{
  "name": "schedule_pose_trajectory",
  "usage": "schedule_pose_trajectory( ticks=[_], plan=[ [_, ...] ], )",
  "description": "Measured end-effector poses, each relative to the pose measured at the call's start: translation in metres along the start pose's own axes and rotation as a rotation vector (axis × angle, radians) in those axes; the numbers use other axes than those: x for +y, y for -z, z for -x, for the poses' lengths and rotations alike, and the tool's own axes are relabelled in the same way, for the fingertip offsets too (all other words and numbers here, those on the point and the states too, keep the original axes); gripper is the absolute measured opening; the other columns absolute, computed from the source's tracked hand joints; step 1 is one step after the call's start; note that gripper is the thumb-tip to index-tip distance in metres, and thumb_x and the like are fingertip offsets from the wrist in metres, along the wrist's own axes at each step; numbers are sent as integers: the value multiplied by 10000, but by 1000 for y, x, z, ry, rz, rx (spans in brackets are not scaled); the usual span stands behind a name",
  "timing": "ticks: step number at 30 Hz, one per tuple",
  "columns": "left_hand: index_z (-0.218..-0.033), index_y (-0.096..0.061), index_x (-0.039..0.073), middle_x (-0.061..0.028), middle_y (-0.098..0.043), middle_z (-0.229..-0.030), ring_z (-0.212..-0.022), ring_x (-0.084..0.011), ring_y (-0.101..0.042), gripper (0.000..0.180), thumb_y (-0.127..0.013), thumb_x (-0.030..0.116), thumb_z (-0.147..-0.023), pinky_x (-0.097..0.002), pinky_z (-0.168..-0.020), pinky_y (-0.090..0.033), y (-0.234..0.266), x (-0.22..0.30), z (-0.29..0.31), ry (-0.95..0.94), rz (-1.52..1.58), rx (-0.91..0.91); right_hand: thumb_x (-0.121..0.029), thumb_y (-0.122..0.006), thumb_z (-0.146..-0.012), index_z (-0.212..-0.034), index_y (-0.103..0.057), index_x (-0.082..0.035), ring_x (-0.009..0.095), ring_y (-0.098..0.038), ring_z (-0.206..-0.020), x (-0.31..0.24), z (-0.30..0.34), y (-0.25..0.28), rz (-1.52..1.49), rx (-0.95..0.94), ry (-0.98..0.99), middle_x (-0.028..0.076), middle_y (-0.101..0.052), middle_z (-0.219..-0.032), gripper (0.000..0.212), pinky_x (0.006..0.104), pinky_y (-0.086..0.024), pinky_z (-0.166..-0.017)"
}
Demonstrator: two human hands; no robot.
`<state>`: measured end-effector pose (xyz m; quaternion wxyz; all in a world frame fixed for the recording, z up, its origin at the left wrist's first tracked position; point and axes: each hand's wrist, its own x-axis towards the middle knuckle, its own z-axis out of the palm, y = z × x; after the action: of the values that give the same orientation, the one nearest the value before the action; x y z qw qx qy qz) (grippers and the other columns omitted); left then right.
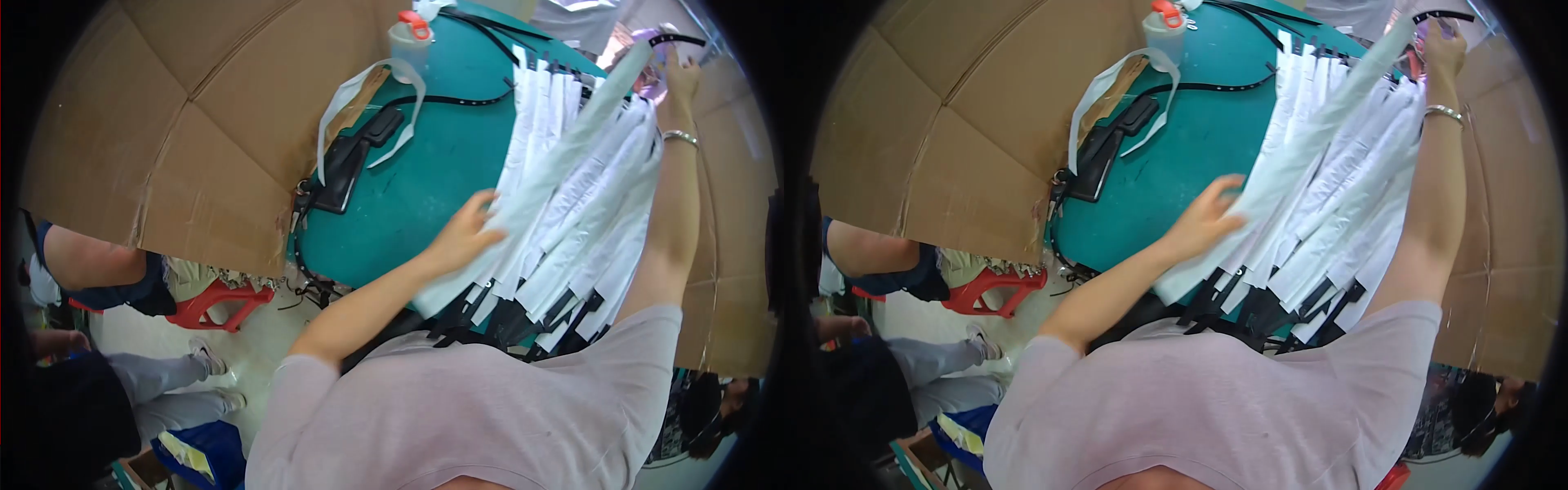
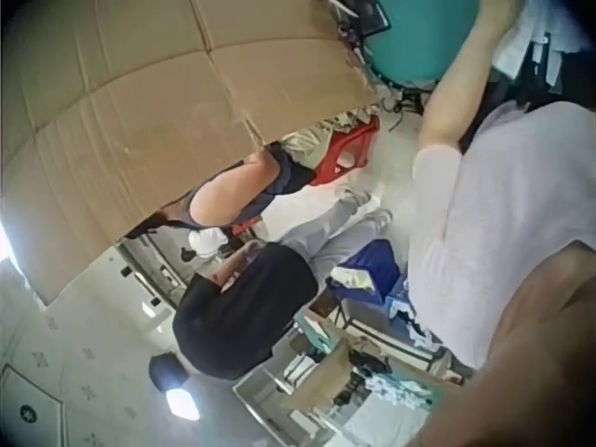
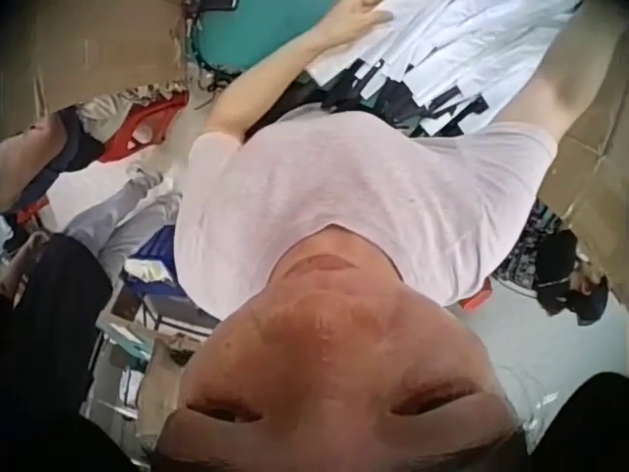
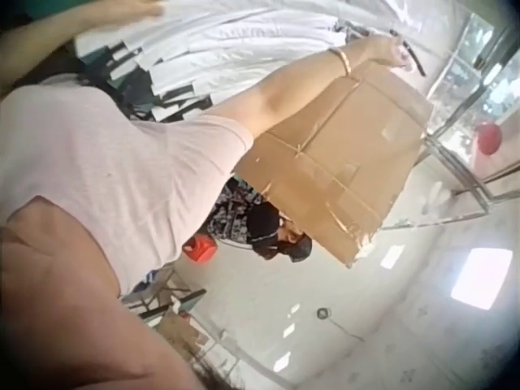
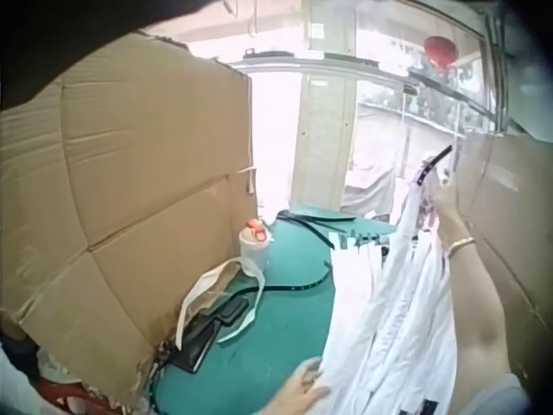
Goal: Organizing white belts with black straps on a factory workbench.
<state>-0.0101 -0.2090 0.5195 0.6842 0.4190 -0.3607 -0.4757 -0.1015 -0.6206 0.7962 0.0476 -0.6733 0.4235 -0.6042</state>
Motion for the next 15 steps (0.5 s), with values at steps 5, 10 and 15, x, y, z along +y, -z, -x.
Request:
schedule_pose_trajectory(
  ticks=[5, 10, 15],
  plan=[
    [-1168, -506, 4, -190, -506, -1170, -1086, -363, -499, 470, -560, -85, -710, -429, -933, -422, 47, 34, -33, -523, -916, 510, -98, -643, -802, -968, -661, -16, 199, -655, -820, -51, 240, -89, -610, -921, 275, 100, -675, -909, 186, 318, -509, -737],
    [-1162, -556, 85, -176, -456, -1262, -1097, -387, -469, 436, -570, -28, -741, -430, -892, -451, 163, 93, 46, -204, -1846, 706, -89, -633, -809, -1001, -658, 1, 222, -644, -753, -99, 400, -83, -555, -1320, 345, 149, -663, -873, 214, 325, -510, -699],
    [-1073, -631, 115, -97, -551, -1028, -952, -274, -573, 295, -548, 89, -792, -376, -798, -477, 215, 86, 42, -145, -1919, 417, -77, -586, -823, -1013, -649, 6, 255, -647, -724, -157, 464, -85, -684, -1597, 339, 183, -654, -808, 217, 341, -502, -684]
  ],
)
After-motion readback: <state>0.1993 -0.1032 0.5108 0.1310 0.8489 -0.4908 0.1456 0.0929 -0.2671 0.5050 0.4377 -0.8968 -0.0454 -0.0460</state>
